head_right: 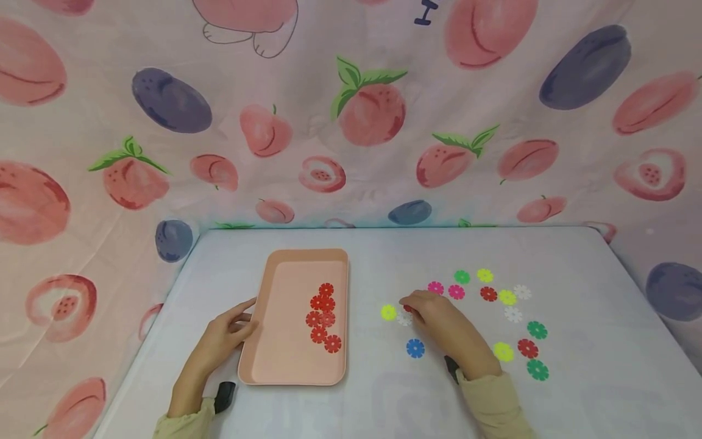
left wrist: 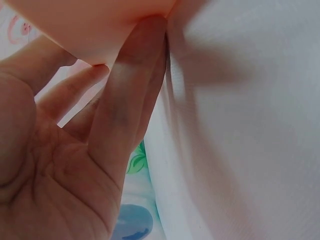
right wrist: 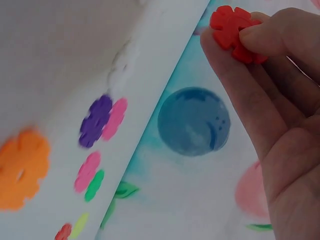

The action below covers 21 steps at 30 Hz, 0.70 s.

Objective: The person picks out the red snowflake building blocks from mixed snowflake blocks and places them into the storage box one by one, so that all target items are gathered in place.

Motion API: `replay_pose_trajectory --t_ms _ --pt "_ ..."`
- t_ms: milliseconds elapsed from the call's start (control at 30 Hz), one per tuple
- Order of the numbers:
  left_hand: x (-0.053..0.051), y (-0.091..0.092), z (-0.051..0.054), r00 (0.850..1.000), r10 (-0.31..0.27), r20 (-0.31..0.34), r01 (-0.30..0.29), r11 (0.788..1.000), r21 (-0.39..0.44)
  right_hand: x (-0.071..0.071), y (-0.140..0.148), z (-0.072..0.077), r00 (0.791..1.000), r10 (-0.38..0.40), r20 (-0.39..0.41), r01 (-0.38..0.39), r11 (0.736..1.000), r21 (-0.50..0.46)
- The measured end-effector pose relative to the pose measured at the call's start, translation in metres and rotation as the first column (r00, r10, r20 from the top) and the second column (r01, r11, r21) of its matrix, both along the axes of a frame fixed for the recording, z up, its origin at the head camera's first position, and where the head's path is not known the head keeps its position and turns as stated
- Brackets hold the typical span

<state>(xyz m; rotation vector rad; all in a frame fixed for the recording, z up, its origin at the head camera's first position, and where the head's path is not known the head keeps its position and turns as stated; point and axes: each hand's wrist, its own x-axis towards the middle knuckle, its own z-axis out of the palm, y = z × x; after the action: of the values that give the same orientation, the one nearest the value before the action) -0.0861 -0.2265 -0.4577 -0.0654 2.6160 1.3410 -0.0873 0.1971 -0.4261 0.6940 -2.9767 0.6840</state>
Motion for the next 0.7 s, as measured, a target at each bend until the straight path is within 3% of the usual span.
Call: replay_pose_trajectory --t_ms 233,700 --pt "0.000 -0.001 0.000 1.000 -0.007 0.008 0.007 1.000 0.011 -0.003 -0.019 0.004 0.999 0.038 0.030 -0.038 0.999 -0.001" --pt "0.001 0.001 0.002 1.000 -0.008 0.012 0.009 1.000 -0.014 -0.009 -0.050 0.006 0.994 0.108 0.006 -0.109 0.993 0.034"
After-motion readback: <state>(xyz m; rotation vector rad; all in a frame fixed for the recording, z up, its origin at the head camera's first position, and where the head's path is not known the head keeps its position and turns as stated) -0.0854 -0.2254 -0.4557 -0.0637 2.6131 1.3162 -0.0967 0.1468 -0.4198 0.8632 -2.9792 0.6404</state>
